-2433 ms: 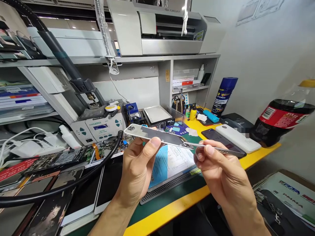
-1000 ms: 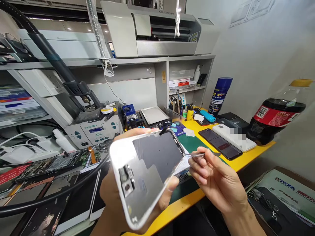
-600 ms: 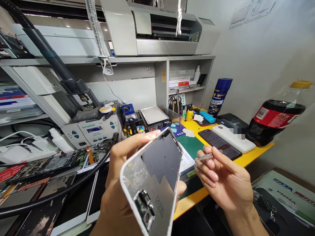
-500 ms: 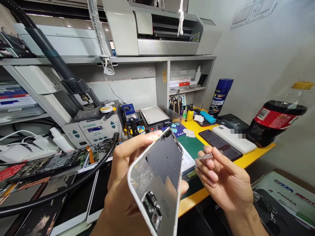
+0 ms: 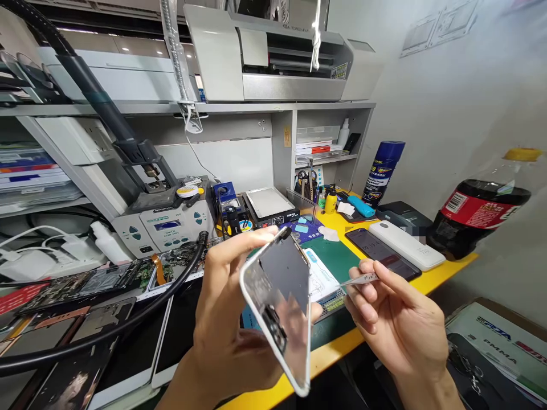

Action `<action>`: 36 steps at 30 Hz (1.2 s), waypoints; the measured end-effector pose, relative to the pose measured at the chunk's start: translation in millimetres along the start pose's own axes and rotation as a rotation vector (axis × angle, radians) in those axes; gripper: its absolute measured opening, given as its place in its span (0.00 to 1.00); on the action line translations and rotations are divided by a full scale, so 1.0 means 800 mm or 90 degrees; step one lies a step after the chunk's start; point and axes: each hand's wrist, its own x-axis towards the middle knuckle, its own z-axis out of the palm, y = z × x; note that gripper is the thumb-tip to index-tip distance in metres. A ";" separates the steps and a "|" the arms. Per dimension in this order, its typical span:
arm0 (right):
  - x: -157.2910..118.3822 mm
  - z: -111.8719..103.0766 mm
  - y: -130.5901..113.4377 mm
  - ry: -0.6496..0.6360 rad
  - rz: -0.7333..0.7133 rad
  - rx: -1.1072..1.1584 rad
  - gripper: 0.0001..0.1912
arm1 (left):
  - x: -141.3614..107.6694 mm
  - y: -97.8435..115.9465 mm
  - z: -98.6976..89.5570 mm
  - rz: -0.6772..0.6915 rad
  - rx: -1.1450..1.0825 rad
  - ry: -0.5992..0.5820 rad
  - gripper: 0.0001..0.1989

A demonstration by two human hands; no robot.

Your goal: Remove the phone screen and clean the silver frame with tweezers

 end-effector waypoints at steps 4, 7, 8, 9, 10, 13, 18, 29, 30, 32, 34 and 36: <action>-0.007 0.000 0.005 0.030 -0.026 -0.037 0.07 | 0.005 -0.001 -0.001 -0.186 -0.226 -0.003 0.30; -0.014 0.005 0.011 0.037 -0.036 -0.080 0.11 | 0.013 -0.003 0.000 -0.269 -0.439 0.021 0.16; -0.016 0.008 0.012 0.034 -0.032 -0.094 0.12 | 0.015 -0.004 0.001 -0.284 -0.480 0.021 0.14; -0.017 0.011 0.012 0.026 -0.029 -0.106 0.13 | 0.017 -0.006 0.001 -0.300 -0.507 0.025 0.14; -0.019 0.015 0.012 0.020 -0.027 -0.114 0.12 | 0.018 -0.008 0.001 -0.314 -0.525 0.032 0.14; -0.021 0.025 0.011 0.019 -0.045 -0.116 0.11 | 0.019 -0.010 0.003 -0.341 -0.534 0.038 0.15; -0.023 0.042 0.018 0.069 -0.084 -0.137 0.11 | 0.016 -0.011 0.006 -0.340 -0.539 0.052 0.13; -0.021 0.068 0.039 0.105 -0.115 -0.133 0.16 | 0.014 -0.011 0.012 -0.319 -0.523 0.034 0.12; -0.021 0.069 0.040 0.103 -0.118 -0.127 0.16 | 0.015 -0.010 0.012 -0.323 -0.518 0.033 0.12; -0.022 0.070 0.043 0.101 -0.122 -0.120 0.16 | 0.015 -0.009 0.012 -0.330 -0.508 0.034 0.13; -0.023 0.070 0.045 0.102 -0.129 -0.119 0.15 | 0.015 -0.008 0.013 -0.333 -0.498 0.039 0.14; -0.024 0.068 0.047 0.099 -0.140 -0.132 0.13 | 0.016 -0.007 0.013 -0.336 -0.497 0.042 0.15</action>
